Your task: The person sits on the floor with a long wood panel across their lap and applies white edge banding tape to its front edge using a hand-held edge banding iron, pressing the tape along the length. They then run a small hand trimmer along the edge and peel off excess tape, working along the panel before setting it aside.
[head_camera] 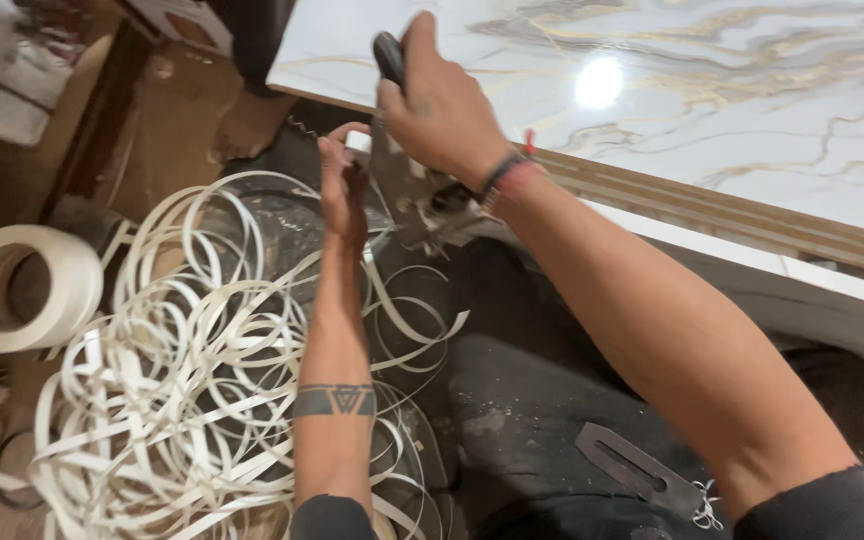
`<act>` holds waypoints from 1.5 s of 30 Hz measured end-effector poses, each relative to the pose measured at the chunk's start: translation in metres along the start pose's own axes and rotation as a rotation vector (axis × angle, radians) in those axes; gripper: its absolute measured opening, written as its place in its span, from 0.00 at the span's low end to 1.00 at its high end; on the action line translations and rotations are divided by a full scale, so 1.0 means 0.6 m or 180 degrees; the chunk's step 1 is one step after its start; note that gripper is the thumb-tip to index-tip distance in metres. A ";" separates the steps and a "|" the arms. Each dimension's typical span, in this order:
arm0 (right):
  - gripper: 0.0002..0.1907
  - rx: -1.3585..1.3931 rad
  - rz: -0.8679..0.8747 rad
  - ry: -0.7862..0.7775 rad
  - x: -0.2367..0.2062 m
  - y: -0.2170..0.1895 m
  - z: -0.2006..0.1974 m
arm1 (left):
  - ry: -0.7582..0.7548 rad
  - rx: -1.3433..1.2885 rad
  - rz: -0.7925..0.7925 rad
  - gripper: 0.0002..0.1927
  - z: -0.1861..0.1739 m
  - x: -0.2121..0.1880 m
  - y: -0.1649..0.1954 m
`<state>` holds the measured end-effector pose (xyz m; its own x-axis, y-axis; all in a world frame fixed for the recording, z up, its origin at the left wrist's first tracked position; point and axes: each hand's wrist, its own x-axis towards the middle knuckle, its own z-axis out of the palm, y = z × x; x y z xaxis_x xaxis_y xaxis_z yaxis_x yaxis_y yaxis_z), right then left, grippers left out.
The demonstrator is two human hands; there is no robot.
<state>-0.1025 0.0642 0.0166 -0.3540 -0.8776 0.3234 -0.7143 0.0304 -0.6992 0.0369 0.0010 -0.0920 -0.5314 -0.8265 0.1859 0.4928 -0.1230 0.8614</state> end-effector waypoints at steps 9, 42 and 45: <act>0.23 -0.0207 0.0161 0.0004 0.018 -0.030 -0.005 | -0.0091 0.0322 0.0166 0.31 0.014 0.002 0.003; 0.21 0.0039 0.1451 0.0853 -0.298 0.156 -0.333 | 0.0387 0.1457 -0.0172 0.28 0.057 -0.015 -0.094; 0.23 0.0217 0.1779 0.0457 -0.307 0.157 -0.343 | 0.0335 0.1317 -0.0183 0.26 0.051 -0.014 -0.097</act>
<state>-0.2289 0.3275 0.0226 -0.7479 -0.6632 -0.0266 -0.3566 0.4353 -0.8267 -0.0084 0.0316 -0.1290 -0.4662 -0.8789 0.1012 0.1350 0.0424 0.9899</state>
